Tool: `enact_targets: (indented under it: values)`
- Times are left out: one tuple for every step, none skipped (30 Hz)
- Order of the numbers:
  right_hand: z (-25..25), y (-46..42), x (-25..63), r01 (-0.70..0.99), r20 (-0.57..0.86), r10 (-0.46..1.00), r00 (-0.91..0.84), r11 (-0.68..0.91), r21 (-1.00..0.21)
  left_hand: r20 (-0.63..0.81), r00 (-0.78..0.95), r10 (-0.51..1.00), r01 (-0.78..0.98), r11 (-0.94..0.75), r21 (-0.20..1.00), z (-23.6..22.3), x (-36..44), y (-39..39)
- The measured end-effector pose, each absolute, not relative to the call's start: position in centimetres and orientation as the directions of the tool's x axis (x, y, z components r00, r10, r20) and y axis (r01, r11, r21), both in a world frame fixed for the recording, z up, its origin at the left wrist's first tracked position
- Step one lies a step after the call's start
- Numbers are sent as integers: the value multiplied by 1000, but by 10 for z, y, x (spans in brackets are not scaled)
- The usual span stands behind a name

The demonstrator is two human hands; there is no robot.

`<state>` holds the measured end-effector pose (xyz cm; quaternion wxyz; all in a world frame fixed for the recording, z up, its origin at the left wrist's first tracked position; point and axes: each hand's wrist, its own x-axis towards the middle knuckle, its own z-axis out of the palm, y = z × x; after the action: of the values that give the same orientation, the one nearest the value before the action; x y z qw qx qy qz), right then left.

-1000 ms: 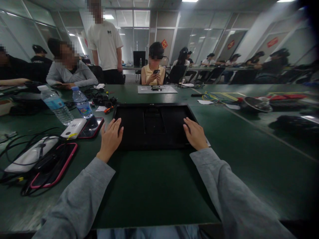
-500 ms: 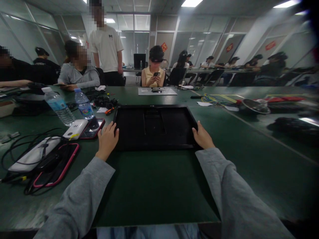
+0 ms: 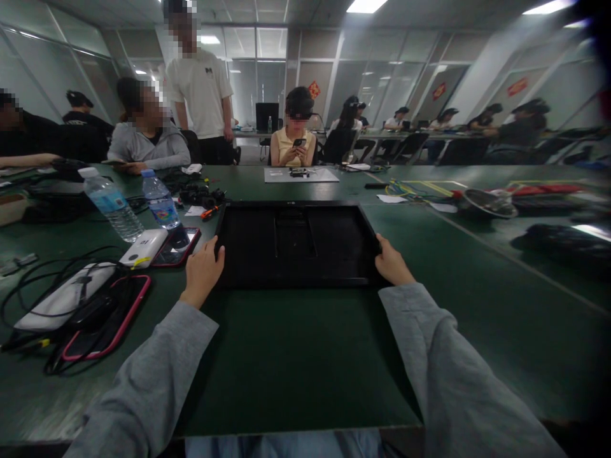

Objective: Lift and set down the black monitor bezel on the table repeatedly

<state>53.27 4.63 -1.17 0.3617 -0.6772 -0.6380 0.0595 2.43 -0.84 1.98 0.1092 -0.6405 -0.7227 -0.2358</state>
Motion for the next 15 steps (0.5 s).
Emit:
enact_targets:
  values:
    - [-10,45,534,808,357,913,195,57,-587,458,-160,874,977,74,200,19,23,-8]
    - [-8,44,534,790,330,921,209,40,-612,456,-163,875,977,78,200,19,22,-7]
    - [-6,43,535,767,303,927,220,27,-641,454,-165,876,976,80,201,18,21,-6]
    - [-5,43,535,738,279,933,227,22,-674,453,-169,876,976,83,203,17,20,-6]
    - [-4,43,535,704,261,938,229,26,-710,453,-173,875,975,85,207,17,19,-6]
    - [-5,43,534,665,249,941,228,36,-746,454,-178,873,974,89,210,17,18,-5]
    - [-5,43,533,623,236,944,229,44,-781,456,-182,871,973,93,212,16,18,-5]
    - [-6,44,532,577,215,948,235,42,-816,456,-185,870,973,96,212,16,18,-5]
    - [-7,46,531,523,183,952,245,29,-852,456,-186,870,973,98,210,16,18,-5]
    - [-9,47,529,460,140,956,258,6,-888,456,-187,870,973,101,207,16,18,-6]
    - [-10,48,528,393,95,958,271,-20,-919,457,-186,870,974,101,204,16,18,-6]
    - [-12,49,527,330,58,958,279,-39,-943,461,-184,868,974,100,202,16,19,-6]
    - [-13,50,527,276,40,958,283,-42,-960,469,-183,864,975,98,200,16,19,-6]
    - [-15,51,527,233,39,959,282,-29,-972,480,-185,858,975,98,200,16,20,-7]
    - [-16,52,526,201,50,959,279,-8,-979,491,-187,851,975,99,200,16,21,-7]
